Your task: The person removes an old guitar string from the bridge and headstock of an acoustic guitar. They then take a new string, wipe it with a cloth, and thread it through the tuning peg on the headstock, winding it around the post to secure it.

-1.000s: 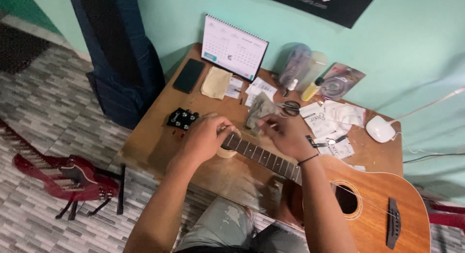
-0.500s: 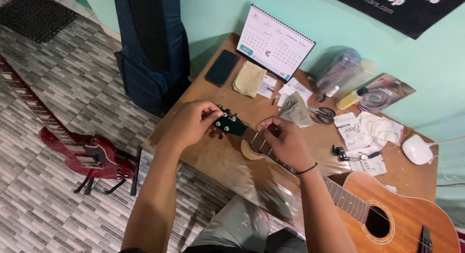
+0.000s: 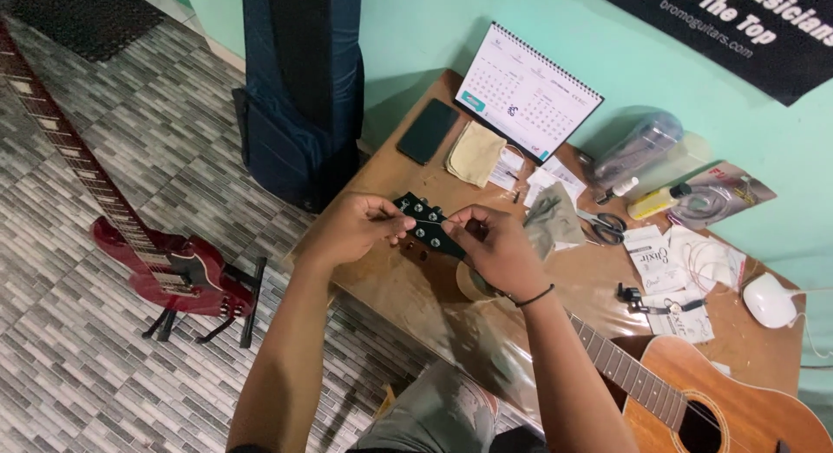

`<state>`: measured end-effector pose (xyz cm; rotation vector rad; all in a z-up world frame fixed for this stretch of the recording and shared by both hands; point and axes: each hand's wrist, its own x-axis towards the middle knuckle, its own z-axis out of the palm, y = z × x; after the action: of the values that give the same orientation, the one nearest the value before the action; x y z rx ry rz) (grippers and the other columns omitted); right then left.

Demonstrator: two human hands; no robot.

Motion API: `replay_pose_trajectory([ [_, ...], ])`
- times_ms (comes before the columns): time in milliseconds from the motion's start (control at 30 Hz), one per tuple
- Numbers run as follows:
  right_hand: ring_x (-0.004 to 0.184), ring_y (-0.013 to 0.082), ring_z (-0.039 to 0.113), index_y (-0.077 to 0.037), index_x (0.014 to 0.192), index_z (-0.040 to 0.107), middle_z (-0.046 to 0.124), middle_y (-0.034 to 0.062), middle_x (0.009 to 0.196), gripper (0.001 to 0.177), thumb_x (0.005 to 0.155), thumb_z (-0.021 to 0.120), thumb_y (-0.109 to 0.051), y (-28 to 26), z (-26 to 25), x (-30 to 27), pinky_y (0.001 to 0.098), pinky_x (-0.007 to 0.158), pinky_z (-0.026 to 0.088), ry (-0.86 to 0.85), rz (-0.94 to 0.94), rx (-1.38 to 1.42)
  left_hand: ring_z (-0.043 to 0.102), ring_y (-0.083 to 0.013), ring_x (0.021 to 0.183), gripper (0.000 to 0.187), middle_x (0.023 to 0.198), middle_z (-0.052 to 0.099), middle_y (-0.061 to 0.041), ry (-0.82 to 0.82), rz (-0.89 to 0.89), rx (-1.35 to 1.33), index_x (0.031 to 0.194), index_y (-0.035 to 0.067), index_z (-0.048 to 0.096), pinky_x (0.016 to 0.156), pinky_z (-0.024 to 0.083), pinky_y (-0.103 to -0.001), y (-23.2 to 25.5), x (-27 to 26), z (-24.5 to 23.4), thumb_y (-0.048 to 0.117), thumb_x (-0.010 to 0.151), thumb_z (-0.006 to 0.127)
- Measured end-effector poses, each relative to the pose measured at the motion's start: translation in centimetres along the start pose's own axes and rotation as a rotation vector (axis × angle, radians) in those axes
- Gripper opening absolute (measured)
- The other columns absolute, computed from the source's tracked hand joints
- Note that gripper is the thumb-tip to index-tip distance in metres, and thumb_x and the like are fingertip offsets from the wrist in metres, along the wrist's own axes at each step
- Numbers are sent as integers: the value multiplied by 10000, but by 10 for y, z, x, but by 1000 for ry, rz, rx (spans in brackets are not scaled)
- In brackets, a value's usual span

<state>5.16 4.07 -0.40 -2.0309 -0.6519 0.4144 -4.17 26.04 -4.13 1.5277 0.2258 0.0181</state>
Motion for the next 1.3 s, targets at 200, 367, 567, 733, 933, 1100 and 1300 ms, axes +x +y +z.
replay_pose_trajectory([
  [200,575,148,553,-77,923,787,584,81,597,84,927,706,-101,4,11,6,276,564,467,-21,-19,4,757,-180,808,182,895,789,-154,-117,48,-79,1039,-67,762,748,596,-264,-25,7,-14,44,898,788],
  [367,610,149,562,-47,940,786,610,86,619,77,905,724,-77,-27,24,5,277,588,480,-47,-49,20,768,-201,853,182,912,798,-178,-104,76,-59,1042,-75,761,772,607,-273,-18,1,-14,50,911,774],
  [567,601,147,519,-32,893,782,628,75,604,77,917,720,-72,-26,44,15,296,591,474,-30,-119,106,752,-193,808,186,877,787,-156,-30,113,-78,1045,-60,761,745,601,-272,-26,1,-17,81,923,772],
  [733,604,88,508,-84,885,803,565,1,589,81,911,729,-62,-29,34,10,224,591,437,4,-106,163,769,-206,855,240,912,791,-159,22,102,-126,1072,-36,765,778,609,-300,-48,4,-21,152,925,785],
  [933,561,74,499,-18,922,777,557,58,520,63,914,717,-1,-12,27,14,218,599,462,69,-217,257,707,-235,1158,641,1203,751,-90,331,-290,506,1323,109,683,939,566,-388,-56,17,-11,638,976,588],
  [1100,577,112,530,14,936,723,557,55,549,97,984,638,12,-15,19,9,248,646,468,63,-243,305,715,-246,1114,643,1132,763,-74,207,-389,587,1223,120,740,904,567,-385,-44,25,10,660,1004,468],
  [1300,588,119,488,-9,964,718,554,58,567,118,1014,618,-48,5,3,6,266,629,455,40,-191,244,708,-319,1075,627,1097,746,-163,152,-382,500,1142,24,733,909,561,-450,-38,23,5,589,993,505],
])
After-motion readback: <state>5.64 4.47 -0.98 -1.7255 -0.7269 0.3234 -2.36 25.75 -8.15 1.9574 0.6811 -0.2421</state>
